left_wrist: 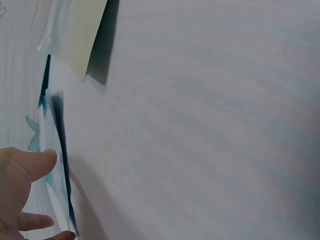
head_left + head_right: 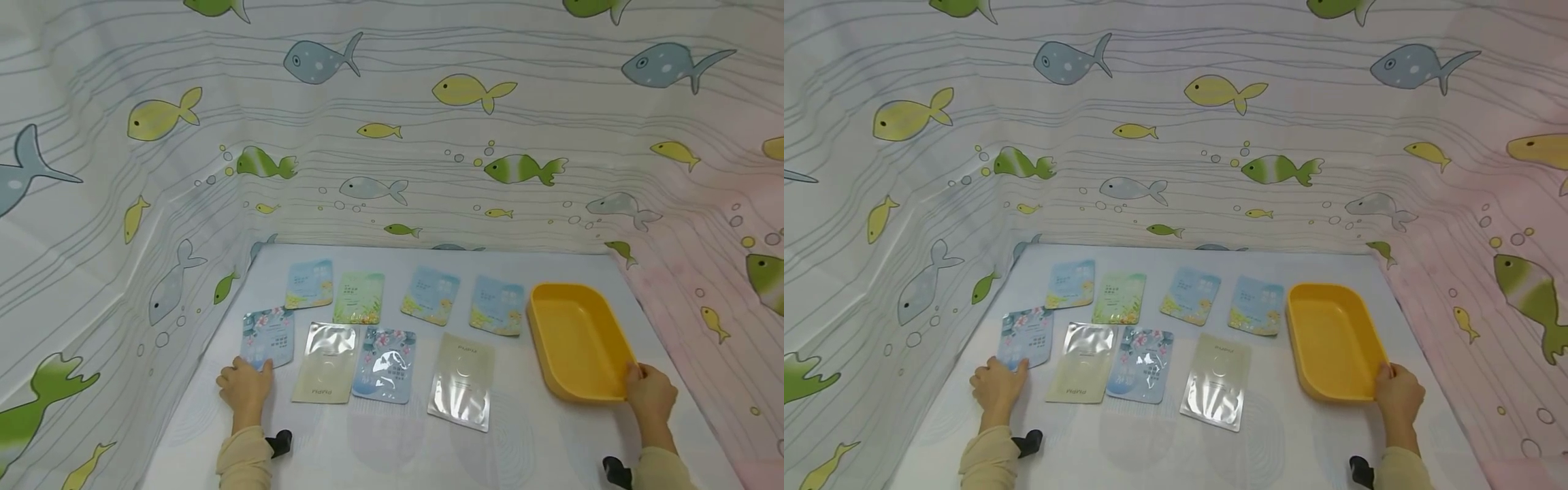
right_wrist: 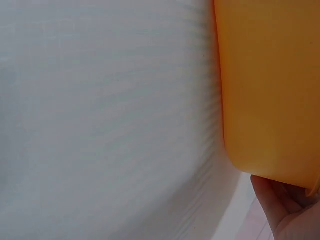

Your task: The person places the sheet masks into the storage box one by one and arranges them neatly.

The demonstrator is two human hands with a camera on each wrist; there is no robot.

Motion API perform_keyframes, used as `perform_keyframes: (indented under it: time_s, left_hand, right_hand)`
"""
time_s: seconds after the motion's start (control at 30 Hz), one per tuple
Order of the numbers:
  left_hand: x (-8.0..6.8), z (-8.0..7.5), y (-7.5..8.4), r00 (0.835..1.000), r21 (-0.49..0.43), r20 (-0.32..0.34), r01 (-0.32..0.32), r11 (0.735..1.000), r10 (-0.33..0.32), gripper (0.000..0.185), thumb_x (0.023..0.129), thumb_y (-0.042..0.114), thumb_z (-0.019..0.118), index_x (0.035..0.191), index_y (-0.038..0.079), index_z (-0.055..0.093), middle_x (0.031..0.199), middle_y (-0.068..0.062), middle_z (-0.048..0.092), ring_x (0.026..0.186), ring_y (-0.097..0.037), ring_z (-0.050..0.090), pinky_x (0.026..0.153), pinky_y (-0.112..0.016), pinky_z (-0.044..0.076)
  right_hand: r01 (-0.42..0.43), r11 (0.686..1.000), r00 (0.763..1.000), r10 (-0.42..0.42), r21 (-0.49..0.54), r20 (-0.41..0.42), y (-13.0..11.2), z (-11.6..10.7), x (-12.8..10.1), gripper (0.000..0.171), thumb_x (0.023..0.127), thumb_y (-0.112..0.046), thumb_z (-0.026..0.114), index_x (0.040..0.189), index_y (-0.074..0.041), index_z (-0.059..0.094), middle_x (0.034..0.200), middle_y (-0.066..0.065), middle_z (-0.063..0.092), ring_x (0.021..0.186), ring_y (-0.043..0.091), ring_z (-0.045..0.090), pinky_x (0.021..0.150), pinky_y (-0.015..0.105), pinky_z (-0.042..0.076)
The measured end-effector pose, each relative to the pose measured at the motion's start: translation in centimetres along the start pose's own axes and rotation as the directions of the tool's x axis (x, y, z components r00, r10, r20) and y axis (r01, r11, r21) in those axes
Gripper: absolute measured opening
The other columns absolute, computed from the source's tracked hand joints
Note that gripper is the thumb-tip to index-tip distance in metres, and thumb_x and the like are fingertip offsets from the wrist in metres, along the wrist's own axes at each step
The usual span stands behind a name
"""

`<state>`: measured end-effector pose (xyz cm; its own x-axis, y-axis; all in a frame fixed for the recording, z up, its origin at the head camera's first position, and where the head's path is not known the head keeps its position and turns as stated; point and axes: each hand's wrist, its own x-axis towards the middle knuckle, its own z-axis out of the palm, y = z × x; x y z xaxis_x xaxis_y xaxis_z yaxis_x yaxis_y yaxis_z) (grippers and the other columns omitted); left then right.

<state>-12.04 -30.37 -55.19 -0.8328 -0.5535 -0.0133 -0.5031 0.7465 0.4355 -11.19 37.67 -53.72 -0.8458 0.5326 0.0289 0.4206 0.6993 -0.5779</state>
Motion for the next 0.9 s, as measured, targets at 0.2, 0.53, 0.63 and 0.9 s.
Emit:
perform_keyframes:
  time_s: [0.2,0.53,0.63,0.9]
  left_hand:
    - [0.4,0.0,-0.4,0.993,-0.107,0.002,0.122,0.987,-0.122,0.068,0.084,0.023,0.062,0.118,-0.029,0.033,0.113,-0.048,0.033,0.107,-0.058,0.032,0.089,-0.063,0.032]
    - [1.0,-0.4,-0.9,0.988,-0.147,-0.035,0.142,0.979,-0.149,0.06,0.076,0.021,0.072,0.104,-0.027,0.049,0.1,-0.044,0.052,0.092,-0.056,0.049,0.079,-0.056,0.04]
    - [1.1,-0.5,-0.9,0.986,-0.187,-0.033,0.154,0.97,-0.163,0.057,0.075,0.018,0.073,0.104,-0.026,0.051,0.101,-0.042,0.054,0.092,-0.055,0.051,0.079,-0.056,0.041]
    - [1.2,-1.1,-1.2,0.974,-0.28,-0.055,0.195,0.94,-0.219,0.04,0.077,0.009,0.067,0.102,-0.021,0.058,0.106,-0.039,0.055,0.098,-0.057,0.047,0.086,-0.059,0.037]
  right_hand:
    - [-0.051,0.997,0.999,0.051,0.058,-0.013,0.3,0.5,0.0,0.045,0.097,-0.019,0.037,0.114,0.019,0.052,0.116,0.04,0.049,0.1,0.058,0.042,0.087,0.061,0.033]
    - [-0.073,0.994,0.997,0.076,0.075,-0.028,0.4,0.7,0.0,0.044,0.097,-0.019,0.039,0.115,0.019,0.052,0.115,0.04,0.051,0.1,0.057,0.045,0.087,0.06,0.037]
    - [-0.076,0.994,0.997,0.078,0.077,-0.027,0.4,0.7,-0.1,0.044,0.097,-0.019,0.039,0.114,0.019,0.052,0.115,0.04,0.05,0.099,0.057,0.045,0.086,0.061,0.037]
    - [-0.069,0.995,0.997,0.072,0.077,-0.034,0.7,0.7,0.0,0.043,0.097,-0.019,0.039,0.115,0.019,0.053,0.115,0.04,0.05,0.099,0.057,0.045,0.086,0.061,0.037]
